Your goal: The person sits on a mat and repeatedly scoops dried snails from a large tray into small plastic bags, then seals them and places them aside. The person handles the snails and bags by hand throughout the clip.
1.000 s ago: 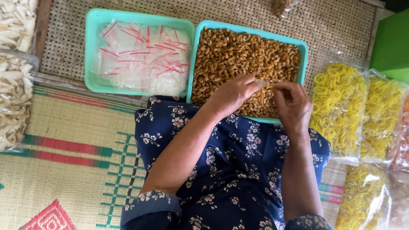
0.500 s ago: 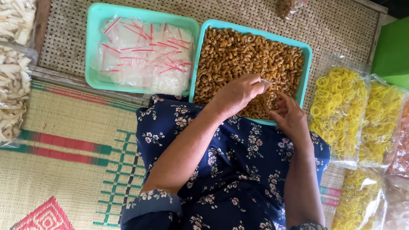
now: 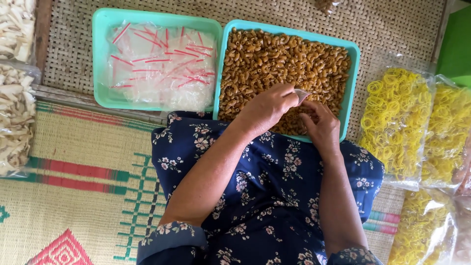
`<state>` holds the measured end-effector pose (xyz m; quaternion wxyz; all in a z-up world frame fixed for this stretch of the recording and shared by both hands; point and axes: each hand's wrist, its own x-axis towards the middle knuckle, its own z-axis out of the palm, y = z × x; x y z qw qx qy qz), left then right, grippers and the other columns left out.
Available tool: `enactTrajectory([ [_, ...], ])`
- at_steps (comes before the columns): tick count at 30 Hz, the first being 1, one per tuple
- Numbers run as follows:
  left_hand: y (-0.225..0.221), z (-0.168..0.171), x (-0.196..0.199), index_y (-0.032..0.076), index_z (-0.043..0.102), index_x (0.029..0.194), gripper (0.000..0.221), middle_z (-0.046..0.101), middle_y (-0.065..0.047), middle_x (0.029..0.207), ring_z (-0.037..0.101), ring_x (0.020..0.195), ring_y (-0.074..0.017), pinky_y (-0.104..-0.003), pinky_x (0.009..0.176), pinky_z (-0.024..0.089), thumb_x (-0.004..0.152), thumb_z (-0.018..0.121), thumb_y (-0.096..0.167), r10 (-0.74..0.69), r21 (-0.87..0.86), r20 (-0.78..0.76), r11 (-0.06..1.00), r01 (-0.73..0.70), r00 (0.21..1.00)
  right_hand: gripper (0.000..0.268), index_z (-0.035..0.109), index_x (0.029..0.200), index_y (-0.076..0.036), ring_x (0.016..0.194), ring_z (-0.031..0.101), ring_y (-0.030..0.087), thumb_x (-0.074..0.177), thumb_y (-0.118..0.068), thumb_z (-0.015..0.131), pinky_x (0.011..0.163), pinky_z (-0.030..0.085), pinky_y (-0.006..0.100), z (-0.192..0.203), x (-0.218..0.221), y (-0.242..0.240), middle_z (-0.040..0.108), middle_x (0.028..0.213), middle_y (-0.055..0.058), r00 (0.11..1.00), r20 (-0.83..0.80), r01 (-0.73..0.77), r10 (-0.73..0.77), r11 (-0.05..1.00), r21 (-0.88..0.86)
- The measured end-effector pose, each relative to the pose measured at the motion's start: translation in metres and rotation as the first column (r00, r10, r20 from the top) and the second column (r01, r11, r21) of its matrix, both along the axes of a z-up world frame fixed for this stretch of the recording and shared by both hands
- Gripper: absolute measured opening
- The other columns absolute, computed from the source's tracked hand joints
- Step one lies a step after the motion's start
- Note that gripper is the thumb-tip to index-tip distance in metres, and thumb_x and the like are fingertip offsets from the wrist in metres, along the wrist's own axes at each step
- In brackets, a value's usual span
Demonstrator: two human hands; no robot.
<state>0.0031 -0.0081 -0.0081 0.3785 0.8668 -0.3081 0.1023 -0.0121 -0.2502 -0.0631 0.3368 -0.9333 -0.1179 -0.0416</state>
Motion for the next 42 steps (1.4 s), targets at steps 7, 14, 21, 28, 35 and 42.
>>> enactTrajectory([
  [7,0.001,0.001,0.0,0.007,0.066,0.096,0.017,0.058,-0.006,0.09,0.067,0.082,-0.0166,-0.024,0.07,0.06,0.095,0.059,-0.008,-0.005,-0.024,0.003,1.0,0.005,1.0,0.024,0.079,0.118,-0.021,0.096,0.074,0.025,0.096,-0.01,0.077,0.083,0.059,0.038,0.012,-0.01,0.001,0.077,0.1,0.001,0.999,-0.007,0.042,-0.042,0.999,-0.012],
  [14,0.003,0.001,-0.003,0.008,0.068,0.096,0.018,0.06,-0.006,0.089,0.066,0.081,-0.0151,-0.023,0.071,0.059,0.095,0.06,-0.008,-0.006,-0.015,0.014,1.0,0.006,1.0,0.03,0.076,0.124,-0.009,0.088,0.073,0.036,0.096,0.001,0.074,0.076,0.059,0.046,0.035,-0.01,-0.006,0.076,0.096,0.014,0.996,0.058,-0.057,0.063,0.995,-0.086],
  [21,-0.001,0.001,-0.004,0.006,0.069,0.095,0.018,0.062,-0.006,0.089,0.067,0.082,-0.0136,-0.021,0.072,0.058,0.094,0.061,-0.01,-0.012,0.048,0.081,0.999,0.008,0.997,0.025,0.075,0.126,-0.002,0.084,0.073,0.031,0.102,0.004,0.072,0.075,0.06,0.04,0.123,-0.004,0.046,0.075,0.099,0.018,0.984,0.146,-0.092,0.106,0.991,-0.099],
  [28,0.004,0.004,-0.008,0.008,0.068,0.098,0.014,0.063,-0.007,0.091,0.068,0.083,-0.0147,-0.021,0.072,0.059,0.095,0.062,-0.005,0.019,-0.006,0.089,1.0,-0.019,0.996,0.031,0.071,0.132,0.001,0.091,0.073,0.035,0.101,-0.002,0.075,0.078,0.062,0.042,0.111,0.007,0.037,0.073,0.106,0.024,0.97,0.137,-0.194,0.202,0.978,-0.074],
  [35,0.0,0.0,-0.003,0.006,0.069,0.101,0.014,0.063,-0.008,0.091,0.069,0.082,-0.015,-0.022,0.072,0.058,0.096,0.061,-0.004,0.013,-0.07,0.024,0.997,-0.011,1.0,0.071,0.057,0.147,-0.004,0.098,0.069,0.044,0.085,-0.028,0.082,0.092,0.054,0.059,0.05,-0.023,-0.012,0.068,0.113,0.023,0.952,-0.305,-0.091,-0.022,0.932,-0.351],
  [42,0.001,0.006,-0.003,0.006,0.069,0.106,0.016,0.064,-0.009,0.093,0.068,0.082,-0.0167,-0.023,0.072,0.059,0.097,0.06,-0.004,0.0,-0.021,-0.006,1.0,0.0,1.0,0.073,0.062,0.144,-0.009,0.092,0.07,0.044,0.077,-0.025,0.087,0.085,0.057,0.054,-0.005,-0.006,-0.019,0.067,0.103,0.017,0.994,-0.086,-0.09,0.067,0.95,-0.299],
])
